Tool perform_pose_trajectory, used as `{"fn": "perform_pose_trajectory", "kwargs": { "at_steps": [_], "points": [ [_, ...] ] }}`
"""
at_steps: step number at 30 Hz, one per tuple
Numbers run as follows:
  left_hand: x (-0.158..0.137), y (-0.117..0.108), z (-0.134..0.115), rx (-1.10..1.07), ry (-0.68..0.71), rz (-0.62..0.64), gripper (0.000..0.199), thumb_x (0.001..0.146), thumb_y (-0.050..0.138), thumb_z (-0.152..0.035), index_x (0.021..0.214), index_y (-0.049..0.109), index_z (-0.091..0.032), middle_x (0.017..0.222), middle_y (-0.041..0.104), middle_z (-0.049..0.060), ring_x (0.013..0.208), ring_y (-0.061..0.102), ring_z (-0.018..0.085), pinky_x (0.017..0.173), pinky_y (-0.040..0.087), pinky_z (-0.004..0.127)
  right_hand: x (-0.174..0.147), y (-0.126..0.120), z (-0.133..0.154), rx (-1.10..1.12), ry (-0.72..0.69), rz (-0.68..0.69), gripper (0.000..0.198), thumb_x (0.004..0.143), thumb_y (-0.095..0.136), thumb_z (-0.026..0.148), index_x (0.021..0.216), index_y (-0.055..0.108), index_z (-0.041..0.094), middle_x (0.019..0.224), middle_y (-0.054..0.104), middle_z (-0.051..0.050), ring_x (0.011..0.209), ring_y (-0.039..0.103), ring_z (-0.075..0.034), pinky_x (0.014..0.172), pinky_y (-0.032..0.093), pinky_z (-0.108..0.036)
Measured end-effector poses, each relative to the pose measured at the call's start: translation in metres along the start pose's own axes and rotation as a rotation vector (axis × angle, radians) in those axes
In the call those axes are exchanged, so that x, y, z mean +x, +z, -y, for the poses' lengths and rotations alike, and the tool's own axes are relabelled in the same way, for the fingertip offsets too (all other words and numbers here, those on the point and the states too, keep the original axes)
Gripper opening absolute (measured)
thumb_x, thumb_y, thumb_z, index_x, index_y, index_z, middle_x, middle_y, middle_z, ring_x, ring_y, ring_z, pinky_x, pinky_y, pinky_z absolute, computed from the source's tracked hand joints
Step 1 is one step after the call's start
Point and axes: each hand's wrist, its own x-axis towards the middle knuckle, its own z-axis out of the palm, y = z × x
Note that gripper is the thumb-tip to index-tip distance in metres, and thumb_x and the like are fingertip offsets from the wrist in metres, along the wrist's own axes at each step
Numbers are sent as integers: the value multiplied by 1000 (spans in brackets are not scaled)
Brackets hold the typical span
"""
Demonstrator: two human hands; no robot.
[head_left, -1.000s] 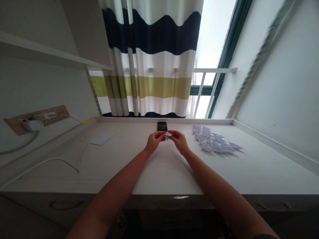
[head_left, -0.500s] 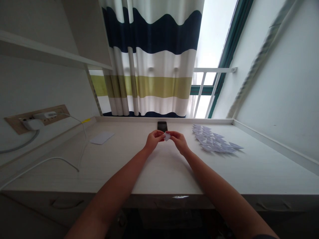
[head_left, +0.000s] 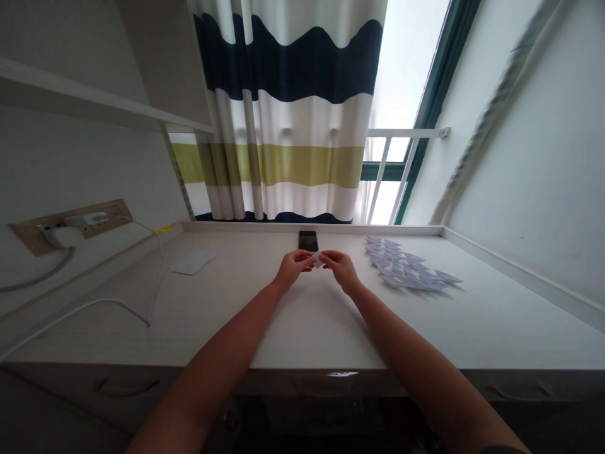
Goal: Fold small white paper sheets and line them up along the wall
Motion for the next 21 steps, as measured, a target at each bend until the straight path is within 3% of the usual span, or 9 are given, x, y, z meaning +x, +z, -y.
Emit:
{"fn": "perform_pose_trajectory", "kwargs": {
  "at_steps": [7,21],
  "points": [
    [3,-4,2,-25,-74,-11,25,53,73,-32,64,64,-12,60,61,2,59,54,10,67,46,29,0,0,1,-1,16,23,26,61,65,38,77,66,16,72,66,-3,66,57,-14,63,44,-30],
    [4,-4,2,86,40,-23,25,55,71,-35,67,69,-13,61,64,3,58,55,12,63,46,28,-2,1,6,-34,26,-18,26,61,65,38,76,67,16,69,65,-4,64,56,-14,64,44,-31]
  ]
}}
